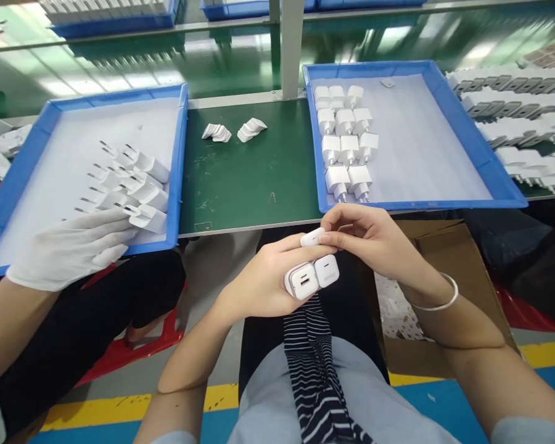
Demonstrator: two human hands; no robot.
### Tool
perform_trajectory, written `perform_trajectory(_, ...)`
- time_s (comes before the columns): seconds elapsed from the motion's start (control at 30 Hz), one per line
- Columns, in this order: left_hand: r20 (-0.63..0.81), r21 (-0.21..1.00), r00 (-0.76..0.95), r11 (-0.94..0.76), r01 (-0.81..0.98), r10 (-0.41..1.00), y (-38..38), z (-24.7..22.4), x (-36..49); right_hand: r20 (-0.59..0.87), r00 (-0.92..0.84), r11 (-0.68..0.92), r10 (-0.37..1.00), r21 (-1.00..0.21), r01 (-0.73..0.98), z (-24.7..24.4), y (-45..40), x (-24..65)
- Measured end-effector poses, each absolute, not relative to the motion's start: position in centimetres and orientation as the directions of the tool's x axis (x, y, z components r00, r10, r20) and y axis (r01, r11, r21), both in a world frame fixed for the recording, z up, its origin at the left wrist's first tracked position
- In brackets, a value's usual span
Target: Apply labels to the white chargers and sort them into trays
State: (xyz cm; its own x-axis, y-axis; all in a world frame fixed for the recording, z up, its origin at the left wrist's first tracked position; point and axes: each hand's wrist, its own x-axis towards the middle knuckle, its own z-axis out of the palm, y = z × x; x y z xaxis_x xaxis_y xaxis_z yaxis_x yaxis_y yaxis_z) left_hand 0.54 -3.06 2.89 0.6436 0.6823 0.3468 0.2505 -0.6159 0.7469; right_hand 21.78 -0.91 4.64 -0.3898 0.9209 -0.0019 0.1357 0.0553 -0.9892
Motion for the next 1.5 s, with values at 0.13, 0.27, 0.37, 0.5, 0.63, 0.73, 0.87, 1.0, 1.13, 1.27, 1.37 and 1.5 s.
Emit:
perform_trajectory(0.13, 0.341, 0.764, 0.632, -0.597, 0.244, 0.695, -3.0, 2.6, 0.6, 0.043, -0.358, 0.111, 0.933, -0.979, 0.172, 4.6, -1.0, 21.7)
perform_trajectory(0.27, 0.342, 0.792, 0.616, -0.571, 0.217, 0.709, -2.9, 2.4, 0.6, 0.0, -0.375, 0.064, 0.927, -0.986, 0.157, 4.6, -0.8, 21.8)
perform_trajectory(0.37, 0.36, 0.821, 0.602, -0.549, 0.158, 0.712, -2.7, 2.3, 0.8, -0.015, -0.407, 0.046, 0.913, -0.989, 0.139, 4.8, -0.7, 22.2)
perform_trajectory(0.5, 0.43, 0.807, 0.566, -0.581, 0.109, 0.704, -2.2, 2.6, 1.2, 0.073, -0.291, 0.128, 0.954, -0.977, 0.173, 5.6, -0.5, 23.3)
perform_trajectory(0.63, 0.437, 0.792, 0.518, -0.588, 0.166, 0.735, -2.1, 2.9, 1.2, 0.223, -0.019, 0.223, 0.975, -0.957, 0.184, 6.5, -1.1, 24.2)
perform_trajectory(0.73, 0.466, 0.776, 0.459, -0.598, 0.199, 0.756, -2.0, 2.6, 1.3, 0.177, -0.06, 0.184, 0.982, -0.975, 0.128, 6.8, -2.4, 23.7)
perform_trajectory(0.87, 0.484, 0.769, 0.443, -0.608, 0.197, 0.755, -2.0, 2.1, 1.8, 0.114, -0.229, 0.125, 0.967, -0.992, 0.034, 6.5, -3.8, 21.8)
perform_trajectory(1.0, 0.451, 0.775, 0.474, -0.595, 0.212, 0.756, -1.9, 1.9, 2.3, 0.111, -0.257, 0.114, 0.96, -0.994, -0.002, 5.9, -3.8, 20.8)
perform_trajectory(1.13, 0.452, 0.764, 0.484, -0.606, 0.224, 0.749, -1.8, 2.0, 2.4, 0.106, -0.26, 0.109, 0.96, -0.994, -0.002, 5.6, -3.5, 20.8)
perform_trajectory(1.27, 0.452, 0.757, 0.486, -0.61, 0.234, 0.748, -1.7, 2.0, 2.4, 0.098, -0.248, 0.109, 0.964, -0.994, 0.029, 5.4, -3.4, 20.7)
perform_trajectory(1.37, 0.441, 0.762, 0.491, -0.603, 0.237, 0.751, -1.7, 2.1, 2.5, 0.089, -0.252, 0.105, 0.964, -0.993, 0.052, 5.2, -3.3, 20.7)
perform_trajectory(1.5, 0.432, 0.765, 0.504, -0.6, 0.234, 0.748, -1.7, 2.3, 2.5, 0.074, -0.258, 0.099, 0.963, -0.991, 0.085, 5.2, -3.4, 20.8)
